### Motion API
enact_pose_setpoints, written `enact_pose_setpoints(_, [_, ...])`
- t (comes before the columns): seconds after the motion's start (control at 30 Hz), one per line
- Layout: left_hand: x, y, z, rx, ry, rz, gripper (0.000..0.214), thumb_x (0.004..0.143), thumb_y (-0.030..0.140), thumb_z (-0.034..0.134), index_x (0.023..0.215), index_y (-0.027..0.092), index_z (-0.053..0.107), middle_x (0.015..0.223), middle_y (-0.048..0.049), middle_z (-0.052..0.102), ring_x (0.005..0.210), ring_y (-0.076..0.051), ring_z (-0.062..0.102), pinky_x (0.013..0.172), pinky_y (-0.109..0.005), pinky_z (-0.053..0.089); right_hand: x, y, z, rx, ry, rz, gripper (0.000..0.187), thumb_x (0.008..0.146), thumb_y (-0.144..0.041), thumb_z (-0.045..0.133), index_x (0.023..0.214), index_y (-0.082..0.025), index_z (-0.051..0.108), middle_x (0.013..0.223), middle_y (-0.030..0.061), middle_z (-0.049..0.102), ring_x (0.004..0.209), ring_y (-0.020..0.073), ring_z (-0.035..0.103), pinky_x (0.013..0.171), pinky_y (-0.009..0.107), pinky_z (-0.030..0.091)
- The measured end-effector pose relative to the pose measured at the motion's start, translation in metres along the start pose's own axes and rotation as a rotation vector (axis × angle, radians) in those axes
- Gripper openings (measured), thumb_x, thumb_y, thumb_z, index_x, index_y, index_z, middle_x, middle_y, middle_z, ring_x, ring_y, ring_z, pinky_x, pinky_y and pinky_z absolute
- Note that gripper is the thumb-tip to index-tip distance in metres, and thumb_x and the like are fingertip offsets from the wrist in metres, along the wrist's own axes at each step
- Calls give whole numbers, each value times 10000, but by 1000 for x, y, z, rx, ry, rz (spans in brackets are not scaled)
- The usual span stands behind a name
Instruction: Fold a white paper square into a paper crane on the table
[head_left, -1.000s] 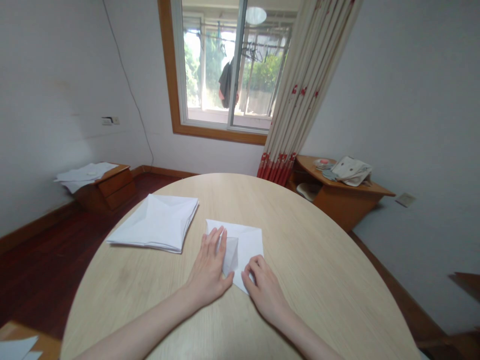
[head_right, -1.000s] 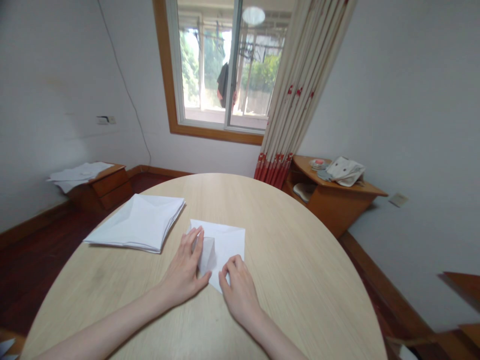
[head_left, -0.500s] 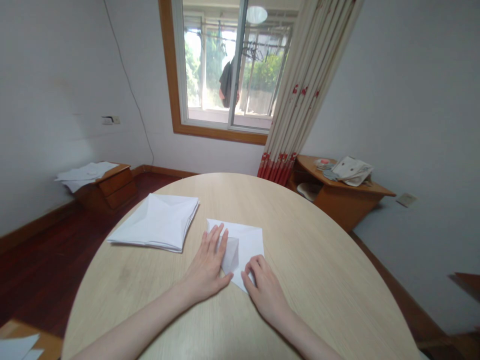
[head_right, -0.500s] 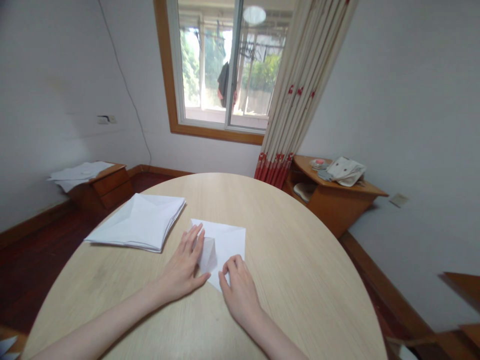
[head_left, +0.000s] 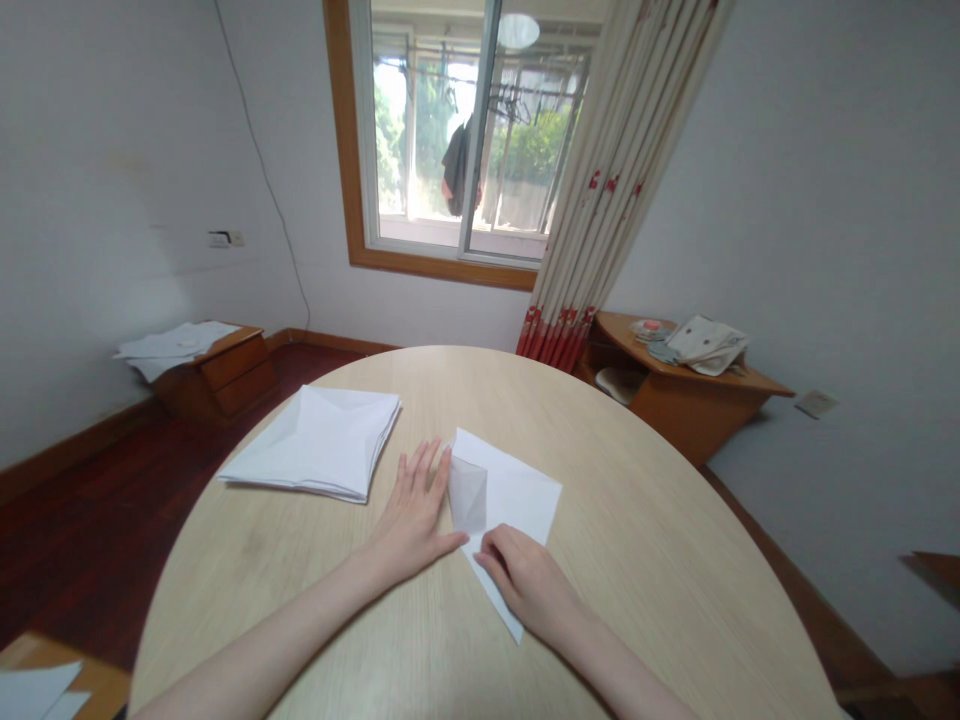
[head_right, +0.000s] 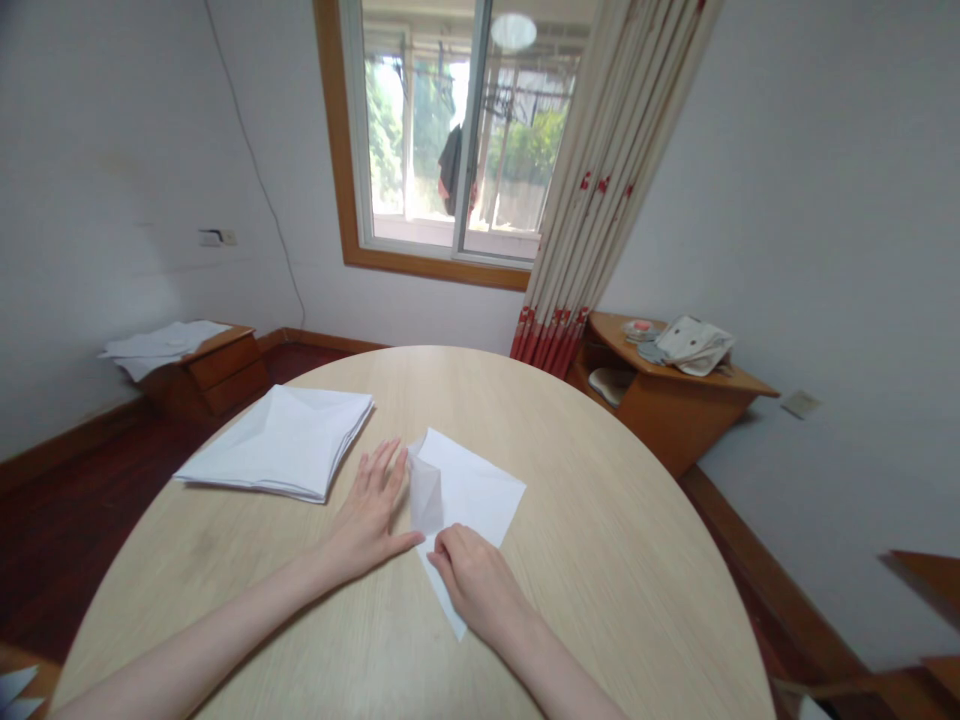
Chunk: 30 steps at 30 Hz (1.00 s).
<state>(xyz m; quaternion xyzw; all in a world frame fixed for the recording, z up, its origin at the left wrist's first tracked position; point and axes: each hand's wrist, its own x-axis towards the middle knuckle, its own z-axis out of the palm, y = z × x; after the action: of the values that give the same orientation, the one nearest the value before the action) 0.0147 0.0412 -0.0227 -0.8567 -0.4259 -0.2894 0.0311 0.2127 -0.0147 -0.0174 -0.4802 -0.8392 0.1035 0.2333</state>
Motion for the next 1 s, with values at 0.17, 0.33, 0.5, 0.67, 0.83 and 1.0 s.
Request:
enact_pose_setpoints(0.17, [2, -3, 3, -12, 6, -23, 1112, 731, 485, 727, 1508, 153, 5, 1535, -247, 197, 1434, -400, 118, 1106, -629, 174, 1, -3, 4, -27, 2, 10, 178, 941, -182, 427, 788, -212, 512, 721, 26, 634, 668, 191, 620, 604, 274, 421])
enact_pose_setpoints(0.33, [3, -5, 5, -33, 25, -33, 1158, 703, 526, 743, 1507, 165, -7, 1524, -247, 220, 1426, -406, 147, 1103, -636, 177, 5, -6, 4, -59, -40, 35, 172, 940, -192, 443, 785, -213, 513, 705, 15, 659, 638, 175, 640, 585, 247, 393])
enact_pose_setpoints(0.5, [3, -7, 8, -48, 42, -62, 1201, 666, 553, 762, 1507, 171, -5, 1523, -250, 209, 1425, -412, 144, 1097, -639, 186, 14, -5, 4, -114, -73, 17, 154, 928, -198, 482, 777, -207, 510, 682, 37, 679, 631, 200, 663, 552, 244, 344])
enact_pose_setpoints(0.67, [3, -8, 7, -41, 30, -57, 1190, 649, 563, 767, 1505, 140, 57, 1521, -259, 206, 1426, -415, 125, 1101, -641, 168, 20, -3, 3, -161, -114, -2, 182, 935, -222, 481, 766, -205, 546, 677, 41, 701, 617, 205, 672, 530, 244, 307])
enact_pose_setpoints(0.83, [4, -6, 3, -14, 27, -44, 1157, 674, 526, 762, 1504, 143, 53, 1529, -244, 199, 1432, -401, 115, 1108, -631, 163, 19, -3, 1, -164, -150, -10, 173, 935, -230, 485, 794, -203, 583, 711, 44, 714, 642, 206, 672, 540, 246, 306])
enact_pose_setpoints(1.0, [2, -6, 3, 7, 8, -18, 1137, 698, 544, 740, 1506, 153, 41, 1541, -229, 181, 1437, -392, 97, 1118, -621, 151, 15, -1, -1, -102, -194, -20, 167, 925, -210, 498, 789, -196, 594, 691, 23, 694, 640, 175, 652, 568, 229, 342])
